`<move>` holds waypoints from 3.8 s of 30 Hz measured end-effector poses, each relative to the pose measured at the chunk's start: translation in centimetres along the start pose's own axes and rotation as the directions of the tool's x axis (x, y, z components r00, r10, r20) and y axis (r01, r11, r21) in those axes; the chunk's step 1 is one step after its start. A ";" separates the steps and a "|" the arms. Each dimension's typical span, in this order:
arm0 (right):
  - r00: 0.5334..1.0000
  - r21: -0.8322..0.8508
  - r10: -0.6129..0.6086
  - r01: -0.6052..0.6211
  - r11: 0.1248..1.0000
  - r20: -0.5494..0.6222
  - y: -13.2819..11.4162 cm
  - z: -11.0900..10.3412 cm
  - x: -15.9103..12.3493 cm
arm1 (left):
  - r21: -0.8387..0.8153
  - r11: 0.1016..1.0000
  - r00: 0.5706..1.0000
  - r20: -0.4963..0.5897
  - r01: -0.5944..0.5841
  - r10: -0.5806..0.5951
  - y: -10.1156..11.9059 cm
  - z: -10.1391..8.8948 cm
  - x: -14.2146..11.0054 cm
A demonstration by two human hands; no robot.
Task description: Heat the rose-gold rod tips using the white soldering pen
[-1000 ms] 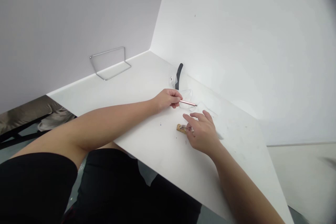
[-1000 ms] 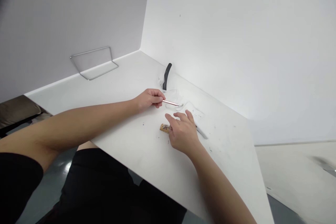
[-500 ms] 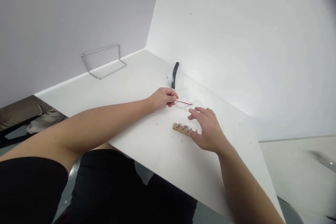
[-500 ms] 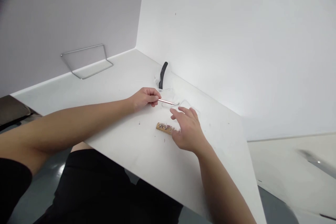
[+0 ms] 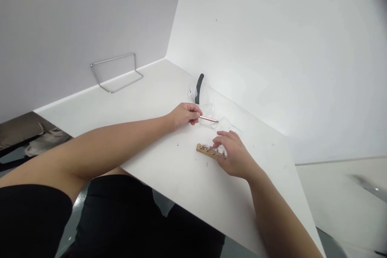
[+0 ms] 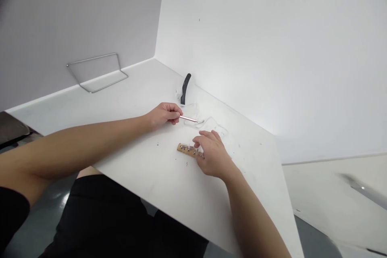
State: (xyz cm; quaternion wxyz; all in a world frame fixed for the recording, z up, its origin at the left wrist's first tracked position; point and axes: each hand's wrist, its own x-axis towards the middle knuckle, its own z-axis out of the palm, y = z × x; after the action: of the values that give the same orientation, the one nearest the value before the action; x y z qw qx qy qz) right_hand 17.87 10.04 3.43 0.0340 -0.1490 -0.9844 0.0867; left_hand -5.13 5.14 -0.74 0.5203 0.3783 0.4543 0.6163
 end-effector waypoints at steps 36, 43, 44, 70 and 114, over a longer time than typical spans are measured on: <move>0.993 0.152 0.081 -0.067 0.986 -0.087 1.0 1.9 0.1 | 0.638 0.731 0.970 0.174 -0.242 0.169 -0.7 0.0 -0.9; 0.992 0.144 0.100 -0.087 0.986 -0.080 0.8 1.9 0.2 | 0.815 0.432 0.921 0.361 -0.387 0.145 -0.6 0.9 -1.4; 0.991 0.144 0.104 -0.091 0.985 -0.083 0.7 1.8 0.2 | 0.825 0.409 0.921 0.364 -0.389 0.139 -0.6 1.1 -1.5; 0.984 0.088 0.109 -0.097 0.991 -0.142 0.5 1.8 0.2 | 0.821 0.250 0.858 0.502 -0.513 0.110 -1.4 2.3 -1.4; 0.931 0.398 0.307 -0.211 0.893 -0.196 1.8 -0.2 -0.7 | 0.818 0.459 0.938 0.292 -0.346 0.187 0.9 0.7 -1.9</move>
State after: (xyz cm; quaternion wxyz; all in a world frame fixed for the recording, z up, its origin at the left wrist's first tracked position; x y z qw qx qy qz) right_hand 19.04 11.60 3.25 0.1752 -0.2805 -0.9087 0.2547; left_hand -4.43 3.34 0.32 0.1948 0.7002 0.5910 0.3499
